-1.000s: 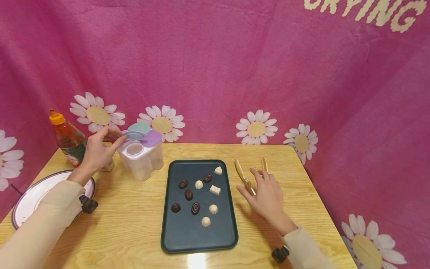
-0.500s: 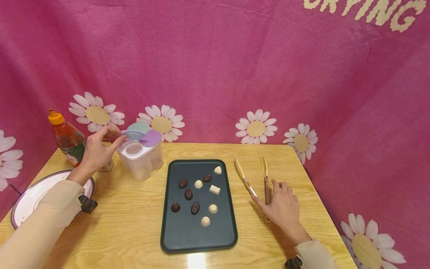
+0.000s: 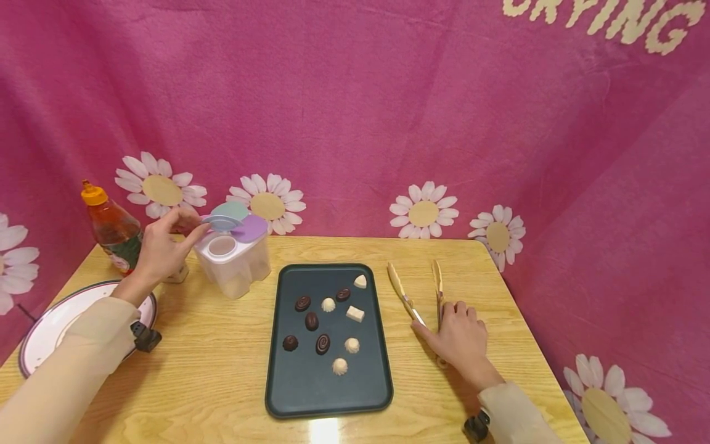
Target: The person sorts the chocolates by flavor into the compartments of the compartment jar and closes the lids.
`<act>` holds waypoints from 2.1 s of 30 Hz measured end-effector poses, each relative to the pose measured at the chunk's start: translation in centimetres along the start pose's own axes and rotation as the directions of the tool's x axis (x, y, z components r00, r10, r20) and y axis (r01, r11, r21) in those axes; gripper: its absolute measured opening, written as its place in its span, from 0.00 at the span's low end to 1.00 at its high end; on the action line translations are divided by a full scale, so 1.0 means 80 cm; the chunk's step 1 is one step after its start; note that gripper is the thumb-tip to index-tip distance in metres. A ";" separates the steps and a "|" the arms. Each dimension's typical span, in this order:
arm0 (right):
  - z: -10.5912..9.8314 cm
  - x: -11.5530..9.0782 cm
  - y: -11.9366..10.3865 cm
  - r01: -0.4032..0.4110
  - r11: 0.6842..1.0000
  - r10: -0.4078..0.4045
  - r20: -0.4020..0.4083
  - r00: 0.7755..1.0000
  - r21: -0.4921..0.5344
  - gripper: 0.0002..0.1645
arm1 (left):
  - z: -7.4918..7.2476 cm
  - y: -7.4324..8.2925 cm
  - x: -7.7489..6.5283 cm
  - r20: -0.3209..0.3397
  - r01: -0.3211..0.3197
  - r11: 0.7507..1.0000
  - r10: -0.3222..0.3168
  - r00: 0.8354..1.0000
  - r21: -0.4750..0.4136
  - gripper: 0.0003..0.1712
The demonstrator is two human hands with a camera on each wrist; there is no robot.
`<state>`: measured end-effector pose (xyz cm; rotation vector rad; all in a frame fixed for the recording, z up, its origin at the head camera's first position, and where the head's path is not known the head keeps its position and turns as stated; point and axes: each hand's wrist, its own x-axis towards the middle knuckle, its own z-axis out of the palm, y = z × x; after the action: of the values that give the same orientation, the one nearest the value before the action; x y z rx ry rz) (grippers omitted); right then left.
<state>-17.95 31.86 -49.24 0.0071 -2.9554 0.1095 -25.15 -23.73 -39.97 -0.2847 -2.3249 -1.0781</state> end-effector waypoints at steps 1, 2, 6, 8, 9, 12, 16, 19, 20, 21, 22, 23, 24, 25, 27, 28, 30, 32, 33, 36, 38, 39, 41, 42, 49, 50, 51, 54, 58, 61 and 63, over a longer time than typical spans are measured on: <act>0.001 0.002 0.000 -0.004 1.000 0.004 0.003 1.000 -0.003 0.51 | 0.000 0.000 0.000 -0.001 0.000 1.000 0.000 1.000 0.001 0.13; 0.002 0.003 -0.001 -0.009 1.000 0.009 0.010 1.000 -0.004 0.51 | 0.000 0.000 0.000 -0.003 0.000 1.000 0.000 1.000 0.000 0.13; 0.005 0.008 -0.003 -0.018 1.000 0.018 0.025 1.000 -0.010 0.54 | 0.000 -0.001 0.000 -0.006 0.001 1.000 -0.001 1.000 0.002 0.13; 0.005 0.010 -0.004 -0.028 1.000 0.028 0.033 0.999 -0.003 0.54 | 0.001 -0.001 0.000 -0.005 -0.002 1.000 0.002 1.000 0.000 0.13; 0.005 0.011 -0.004 -0.034 0.999 0.034 0.037 0.999 0.001 0.53 | 0.001 -0.001 0.000 -0.006 -0.003 1.000 0.003 1.000 -0.002 0.13; 0.006 0.012 -0.003 -0.053 0.998 0.052 0.050 0.997 0.021 0.51 | 0.001 -0.001 0.000 -0.006 -0.006 1.000 0.006 1.000 -0.002 0.13; 0.006 0.013 -0.001 -0.073 0.996 0.071 0.050 0.996 0.044 0.47 | 0.002 0.000 0.000 -0.006 0.001 1.000 -0.001 1.000 0.003 0.13; 0.003 0.014 0.002 -0.082 0.995 0.080 0.037 0.996 0.061 0.43 | 0.002 0.000 0.000 -0.006 0.009 1.000 -0.009 1.000 0.004 0.13; 0.001 0.013 0.002 -0.083 0.994 0.081 0.031 0.996 0.067 0.42 | 0.002 0.000 0.000 -0.006 0.010 1.000 -0.010 1.000 0.003 0.13; -0.001 0.013 0.003 -0.081 0.994 0.079 0.023 0.997 0.076 0.41 | 0.002 0.001 0.000 -0.005 0.011 1.000 -0.011 1.000 0.002 0.13; -0.003 0.013 0.003 -0.073 0.994 0.072 0.013 0.997 0.079 0.41 | 0.002 0.000 0.000 -0.005 0.011 1.000 -0.011 1.000 0.002 0.13; -0.006 0.012 0.004 -0.062 0.995 0.063 -0.001 0.998 0.081 0.41 | 0.001 0.000 0.000 -0.005 0.011 1.000 -0.011 1.000 0.002 0.13; -0.008 0.012 0.005 -0.051 0.995 0.053 -0.016 0.998 0.086 0.42 | 0.001 0.000 0.000 -0.005 0.009 1.000 -0.009 1.000 0.001 0.13; -0.011 0.011 0.006 -0.037 0.995 0.040 -0.032 0.999 0.088 0.43 | 0.001 0.001 0.000 -0.005 0.007 1.000 -0.007 1.000 -0.001 0.13; -0.016 0.009 0.009 -0.013 0.996 0.018 -0.057 0.998 0.089 0.45 | 0.002 0.000 0.000 -0.005 0.001 1.000 -0.002 1.000 -0.003 0.13; -0.019 0.008 0.010 -0.002 0.996 0.007 -0.063 0.998 0.086 0.46 | 0.002 0.000 0.000 -0.006 0.000 1.000 0.000 1.000 -0.003 0.13; -0.026 0.005 0.012 0.013 0.996 -0.008 -0.065 0.998 0.083 0.47 | 0.002 0.000 0.000 -0.006 -0.001 1.000 0.001 1.000 -0.004 0.13; -0.034 0.002 0.013 0.024 0.997 -0.020 -0.058 0.998 0.077 0.47 | 0.003 0.001 0.001 -0.003 0.000 1.000 0.000 1.000 -0.002 0.13; -0.038 0.000 0.013 0.029 0.997 -0.025 -0.060 0.998 0.075 0.47 | 0.003 0.001 0.001 -0.001 0.003 1.000 -0.003 1.000 -0.003 0.13; -0.051 -0.005 0.011 0.053 0.997 -0.048 -0.080 0.996 0.060 0.45 | 0.002 0.003 0.000 0.002 0.014 1.000 -0.014 1.000 0.000 0.13; -0.060 -0.009 0.009 0.067 0.996 -0.062 -0.100 0.993 0.054 0.44 | 0.001 0.004 0.000 0.003 0.019 1.000 -0.019 1.000 0.001 0.13; -0.064 -0.011 0.007 0.075 0.996 -0.069 -0.111 0.991 0.050 0.44 | 0.001 0.004 -0.001 0.003 0.022 1.000 -0.022 1.000 0.001 0.13; -0.073 -0.015 0.003 0.091 0.995 -0.084 -0.131 0.988 0.048 0.43 | 0.000 0.005 -0.001 0.001 0.025 1.000 -0.025 1.000 0.004 0.13; -0.078 -0.017 0.001 0.100 0.994 -0.092 -0.140 0.986 0.051 0.42 | -0.001 0.005 -0.001 0.001 0.025 1.000 -0.025 1.000 0.004 0.13; -0.102 -0.031 -0.008 0.169 0.985 -0.160 -0.221 0.962 0.022 0.38 | -0.001 0.005 -0.002 0.006 0.032 0.999 -0.032 0.999 0.013 0.13; -0.104 -0.033 -0.009 0.180 0.983 -0.170 -0.233 0.957 0.022 0.37 | -0.001 0.005 -0.002 0.007 0.033 0.999 -0.033 0.999 0.014 0.13; -0.105 -0.034 -0.010 0.189 0.982 -0.178 -0.243 0.953 0.020 0.37 | -0.001 0.004 -0.001 0.008 0.033 0.999 -0.033 0.999 0.014 0.13; -0.109 -0.039 -0.015 0.222 0.975 -0.211 -0.267 0.940 0.014 0.35 | -0.001 0.004 -0.001 0.009 0.035 0.999 -0.035 0.999 0.012 0.13; -0.112 -0.043 -0.022 0.268 0.963 -0.259 -0.276 0.926 -0.004 0.35 | 0.000 0.004 -0.001 0.011 0.040 0.999 -0.040 0.999 0.010 0.13; -0.112 -0.045 -0.027 0.306 0.952 -0.297 -0.265 0.917 -0.006 0.34 | 0.000 0.004 -0.001 0.010 0.037 0.999 -0.037 0.999 0.008 0.13; -0.110 -0.046 -0.029 0.333 0.943 -0.325 -0.254 0.911 -0.014 0.32 | 0.000 0.004 -0.001 0.014 0.037 0.999 -0.037 0.999 0.007 0.13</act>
<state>-12.71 30.17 -41.09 0.4600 -2.6513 0.0988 -24.93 -23.52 -39.82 -0.2485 -2.3545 -1.0888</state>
